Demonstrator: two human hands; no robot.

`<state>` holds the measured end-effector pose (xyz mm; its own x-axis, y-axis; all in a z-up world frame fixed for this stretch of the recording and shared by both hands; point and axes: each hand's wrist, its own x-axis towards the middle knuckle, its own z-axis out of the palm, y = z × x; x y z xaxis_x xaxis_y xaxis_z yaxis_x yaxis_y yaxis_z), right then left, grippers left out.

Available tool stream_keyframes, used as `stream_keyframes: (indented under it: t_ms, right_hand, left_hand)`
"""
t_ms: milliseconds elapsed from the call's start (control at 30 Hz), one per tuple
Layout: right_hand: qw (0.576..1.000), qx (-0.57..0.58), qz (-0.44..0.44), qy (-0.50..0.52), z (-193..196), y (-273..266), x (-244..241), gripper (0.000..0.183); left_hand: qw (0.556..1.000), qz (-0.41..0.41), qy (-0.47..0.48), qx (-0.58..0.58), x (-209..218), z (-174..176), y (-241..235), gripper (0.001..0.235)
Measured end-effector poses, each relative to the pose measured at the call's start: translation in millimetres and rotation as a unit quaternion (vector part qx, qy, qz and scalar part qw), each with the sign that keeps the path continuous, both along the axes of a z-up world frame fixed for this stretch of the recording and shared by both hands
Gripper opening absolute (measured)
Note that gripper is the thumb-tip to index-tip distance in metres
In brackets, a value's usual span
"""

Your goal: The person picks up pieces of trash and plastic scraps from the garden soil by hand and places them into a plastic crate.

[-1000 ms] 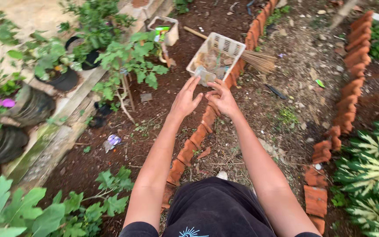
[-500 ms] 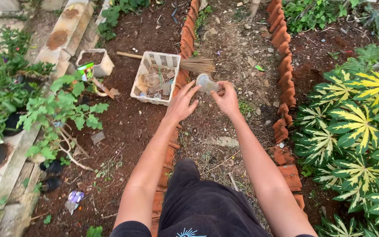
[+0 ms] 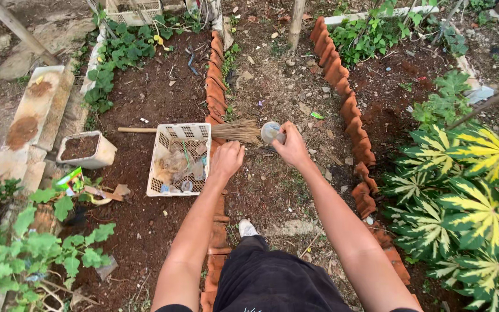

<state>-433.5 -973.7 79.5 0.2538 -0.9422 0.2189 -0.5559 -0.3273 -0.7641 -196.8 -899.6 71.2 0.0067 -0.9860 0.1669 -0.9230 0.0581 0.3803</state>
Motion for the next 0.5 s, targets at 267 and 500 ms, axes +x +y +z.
stream_keyframes:
  t_ms: [267,500]
  right_hand:
    - [0.985,-0.118,0.114,-0.058,-8.4,-145.7,112.9,0.033]
    - [0.958,-0.08,0.259,-0.089,-20.5,-215.1,267.5,0.039]
  left_hand:
    - [0.982,-0.041,-0.018,-0.183,98.0,10.0,-124.9,0.043]
    - [0.98,0.19,0.065,0.01,188.2,-13.6,-142.2,0.038]
